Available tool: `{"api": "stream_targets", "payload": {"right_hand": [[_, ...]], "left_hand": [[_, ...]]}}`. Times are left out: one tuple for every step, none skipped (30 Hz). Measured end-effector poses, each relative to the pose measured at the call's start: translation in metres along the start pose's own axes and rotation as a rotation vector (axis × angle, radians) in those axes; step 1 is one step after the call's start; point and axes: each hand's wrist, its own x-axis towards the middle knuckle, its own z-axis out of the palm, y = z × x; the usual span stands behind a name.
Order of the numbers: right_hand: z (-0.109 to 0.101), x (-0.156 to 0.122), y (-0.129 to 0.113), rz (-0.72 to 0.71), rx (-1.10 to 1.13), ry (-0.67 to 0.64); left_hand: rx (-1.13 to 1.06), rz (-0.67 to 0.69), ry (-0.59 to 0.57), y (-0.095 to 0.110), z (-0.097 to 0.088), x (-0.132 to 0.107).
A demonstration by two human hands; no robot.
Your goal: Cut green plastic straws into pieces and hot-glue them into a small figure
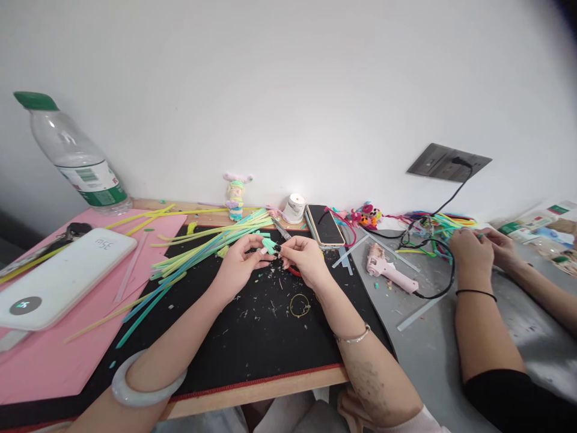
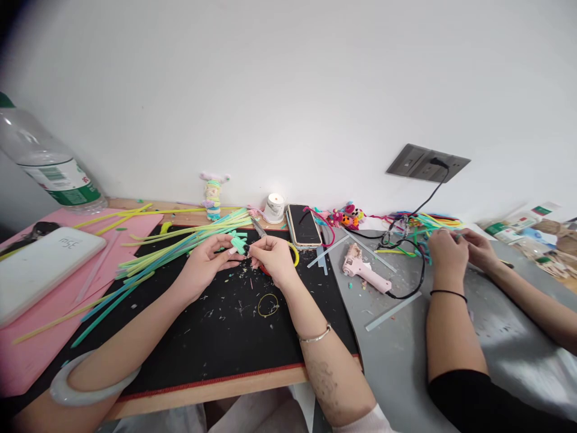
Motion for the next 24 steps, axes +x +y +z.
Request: {"api": "stream_targets", "payload": {"right_hand": [[-0.0001,-0.0001,-0.0001,0.002,-0.005,-0.003],[-0.0003,-0.0002,-0.0003,0.005,-0.008,-0.005],[-0.0005,-0.0002,-0.0004,0.008,-0.011,-0.008],[-0.0007,-0.0002,-0.0005,0.010,-0.014,-0.011],[-0.0010,-0.0001,-0.0005,0.011,-0.019,-0.014],[-0.0013,0.0000,-0.0004,0.013,-0.024,-0.016],[-0.0016,0.0002,-0.0002,0.017,-0.029,-0.018],[-0.0020,0.0005,0.0001,0.022,-0.033,-0.018],[-0.0025,0.0009,0.0004,0.029,-0.037,-0.017],[-0.0031,0.0013,0.0008,0.036,-0.040,-0.015],[-0.0038,0.0017,0.0012,0.042,-0.043,-0.016],[-0.0046,0.0021,0.0014,0.046,-0.044,-0.019],[-0.0053,0.0025,0.0015,0.045,-0.044,-0.024],[-0.0061,0.0027,0.0013,0.037,-0.046,-0.025],[-0.0067,0.0029,0.0009,0.017,-0.052,-0.022],[-0.0072,0.0029,0.0003,-0.011,-0.064,-0.015],[-0.0074,0.0028,-0.0005,-0.046,-0.084,-0.006],[-0.0074,0.0024,-0.0014,-0.081,-0.110,0.001],[-0.0070,0.0020,-0.0024,-0.109,-0.138,0.000],[-0.0063,0.0014,-0.0033,-0.125,-0.165,-0.008],[-0.0054,0.0007,-0.0042,-0.129,-0.189,-0.020],[-0.0044,0.0000,-0.0049,-0.126,-0.213,-0.033],[-0.0034,-0.0007,-0.0055,-0.121,-0.236,-0.043],[-0.0025,-0.0012,-0.0058,-0.117,-0.257,-0.050]], "left_hand": [[0.004,0.002,-0.001,-0.0003,-0.0002,0.0001],[0.009,0.005,-0.002,-0.0006,-0.0005,0.0002],[0.015,0.009,-0.003,-0.0008,-0.0007,0.0002],[0.024,0.016,-0.002,-0.0010,-0.0008,0.0002],[0.035,0.025,-0.001,-0.0011,-0.0009,0.0002],[0.050,0.036,0.000,-0.0011,-0.0010,0.0002],[0.065,0.048,0.000,-0.0010,-0.0009,0.0001],[0.080,0.059,-0.004,-0.0008,-0.0008,0.0000],[0.094,0.069,-0.008,-0.0006,-0.0007,-0.0001],[0.104,0.075,-0.011,-0.0002,-0.0005,-0.0001],[0.110,0.078,-0.013,0.0001,-0.0004,-0.0002],[0.114,0.077,-0.012,0.0004,-0.0002,-0.0002],[0.116,0.074,-0.010,0.0006,-0.0001,-0.0002],[0.117,0.071,-0.007,0.0007,-0.0001,-0.0002],[0.116,0.068,-0.005,0.0007,-0.0001,-0.0002],[0.115,0.067,-0.004,0.0006,-0.0002,-0.0001],[0.113,0.068,-0.005,0.0004,-0.0003,-0.0001],[0.111,0.071,-0.010,0.0001,-0.0004,-0.0001],[0.110,0.074,-0.016,-0.0002,-0.0005,-0.0002],[0.109,0.077,-0.024,-0.0004,-0.0006,-0.0003],[0.108,0.078,-0.032,-0.0006,-0.0007,-0.0004],[0.106,0.078,-0.038,-0.0006,-0.0007,-0.0005],[0.103,0.076,-0.041,-0.0006,-0.0007,-0.0006],[0.099,0.075,-0.043,-0.0006,-0.0007,-0.0007]]}}
